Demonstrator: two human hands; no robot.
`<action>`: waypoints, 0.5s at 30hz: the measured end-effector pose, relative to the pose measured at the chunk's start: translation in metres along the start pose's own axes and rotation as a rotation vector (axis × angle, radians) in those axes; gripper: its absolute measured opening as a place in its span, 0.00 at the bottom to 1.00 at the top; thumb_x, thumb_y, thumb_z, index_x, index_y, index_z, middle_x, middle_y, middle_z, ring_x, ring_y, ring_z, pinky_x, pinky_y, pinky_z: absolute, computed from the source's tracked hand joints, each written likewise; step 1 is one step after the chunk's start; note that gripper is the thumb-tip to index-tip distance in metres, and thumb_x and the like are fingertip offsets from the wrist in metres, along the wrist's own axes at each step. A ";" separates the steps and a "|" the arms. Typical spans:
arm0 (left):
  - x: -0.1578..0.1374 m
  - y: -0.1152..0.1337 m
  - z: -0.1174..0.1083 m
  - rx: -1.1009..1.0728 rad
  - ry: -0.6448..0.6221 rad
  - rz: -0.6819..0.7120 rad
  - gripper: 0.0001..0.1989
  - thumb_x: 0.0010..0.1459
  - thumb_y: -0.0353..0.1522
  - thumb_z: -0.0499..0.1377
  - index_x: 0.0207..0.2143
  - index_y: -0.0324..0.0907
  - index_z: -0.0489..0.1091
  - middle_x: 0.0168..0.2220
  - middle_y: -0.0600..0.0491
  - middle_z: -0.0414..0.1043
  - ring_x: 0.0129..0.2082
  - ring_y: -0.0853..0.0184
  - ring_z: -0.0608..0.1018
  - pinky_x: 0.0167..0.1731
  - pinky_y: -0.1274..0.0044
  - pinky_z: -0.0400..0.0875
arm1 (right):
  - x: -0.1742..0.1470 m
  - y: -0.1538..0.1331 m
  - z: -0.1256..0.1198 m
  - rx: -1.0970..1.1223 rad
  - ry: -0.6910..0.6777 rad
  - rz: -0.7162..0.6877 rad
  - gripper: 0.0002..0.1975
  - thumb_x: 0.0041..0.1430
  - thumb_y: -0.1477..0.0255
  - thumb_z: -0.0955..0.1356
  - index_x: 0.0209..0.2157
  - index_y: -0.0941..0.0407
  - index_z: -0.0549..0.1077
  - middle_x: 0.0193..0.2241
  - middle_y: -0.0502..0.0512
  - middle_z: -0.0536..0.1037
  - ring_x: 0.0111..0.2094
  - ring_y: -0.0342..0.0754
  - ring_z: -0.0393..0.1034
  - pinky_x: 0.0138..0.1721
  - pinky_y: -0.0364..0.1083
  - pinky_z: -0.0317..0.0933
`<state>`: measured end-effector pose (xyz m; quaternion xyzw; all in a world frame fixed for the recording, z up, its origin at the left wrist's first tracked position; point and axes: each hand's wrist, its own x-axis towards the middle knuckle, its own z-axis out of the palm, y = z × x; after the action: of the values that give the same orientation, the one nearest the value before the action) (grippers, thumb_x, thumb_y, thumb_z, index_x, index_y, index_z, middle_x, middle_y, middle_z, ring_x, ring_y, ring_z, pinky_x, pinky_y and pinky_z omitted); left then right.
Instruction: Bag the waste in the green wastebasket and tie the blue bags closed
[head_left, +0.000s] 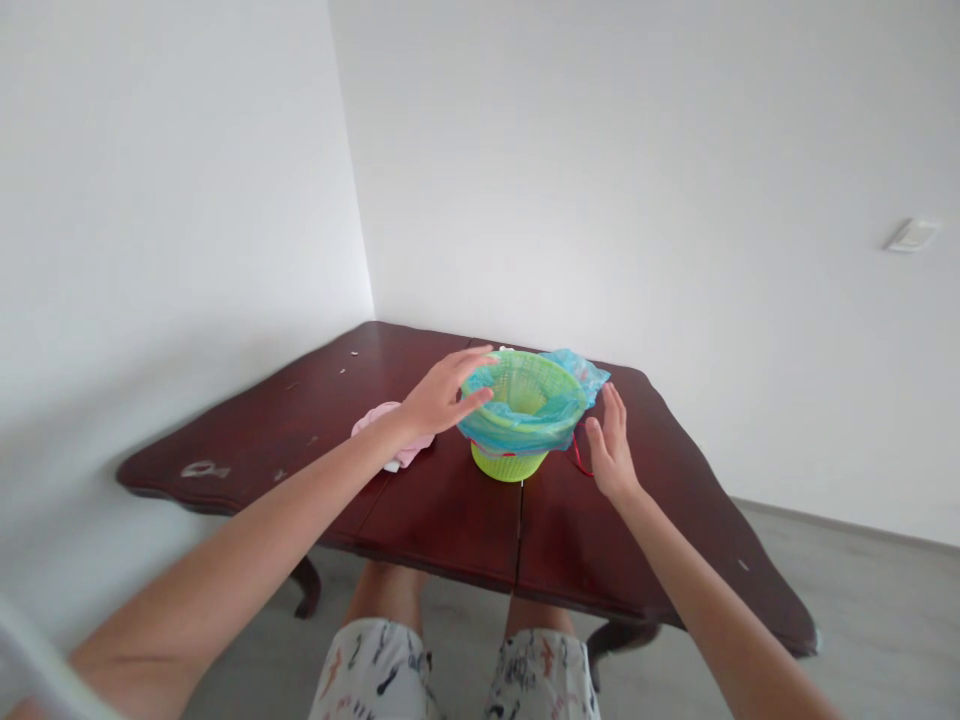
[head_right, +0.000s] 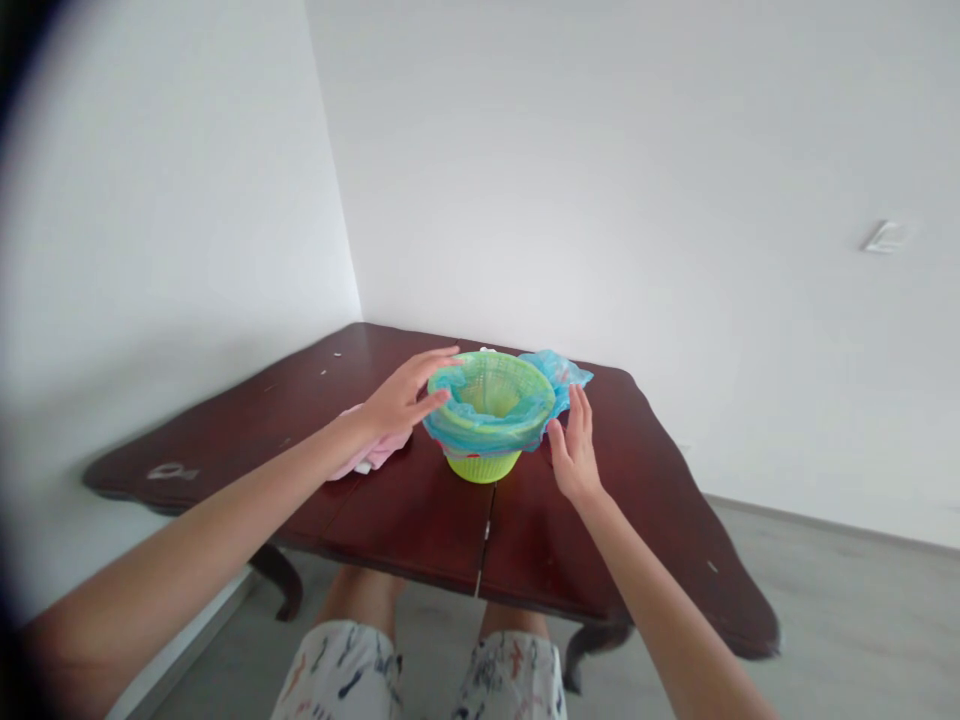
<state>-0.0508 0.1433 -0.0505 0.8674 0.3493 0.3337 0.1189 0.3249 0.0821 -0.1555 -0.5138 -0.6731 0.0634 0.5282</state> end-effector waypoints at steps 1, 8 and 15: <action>0.002 0.008 0.001 0.005 -0.105 0.061 0.37 0.74 0.67 0.59 0.67 0.54 0.82 0.69 0.44 0.83 0.78 0.42 0.74 0.83 0.51 0.59 | 0.004 -0.011 -0.002 -0.049 -0.054 -0.092 0.38 0.85 0.44 0.62 0.84 0.46 0.61 0.88 0.63 0.56 0.88 0.66 0.49 0.87 0.75 0.42; 0.022 0.024 -0.013 -0.052 -0.612 -0.011 0.21 0.65 0.53 0.71 0.26 0.50 0.81 0.23 0.57 0.72 0.28 0.61 0.77 0.35 0.70 0.71 | 0.018 -0.078 -0.015 -0.251 -0.409 -0.308 0.22 0.88 0.56 0.61 0.42 0.48 0.80 0.44 0.57 0.89 0.52 0.61 0.83 0.77 0.70 0.54; 0.012 0.035 -0.050 -0.057 -0.843 -0.006 0.17 0.54 0.52 0.81 0.41 0.56 0.91 0.34 0.59 0.88 0.32 0.61 0.84 0.32 0.73 0.73 | 0.038 -0.128 -0.034 -0.196 -0.780 -0.339 0.33 0.90 0.51 0.58 0.32 0.49 0.78 0.33 0.56 0.84 0.41 0.57 0.80 0.58 0.59 0.71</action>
<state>-0.0588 0.1246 0.0079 0.9234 0.2633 -0.0414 0.2763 0.2745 0.0362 -0.0361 -0.3815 -0.8998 0.1009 0.1860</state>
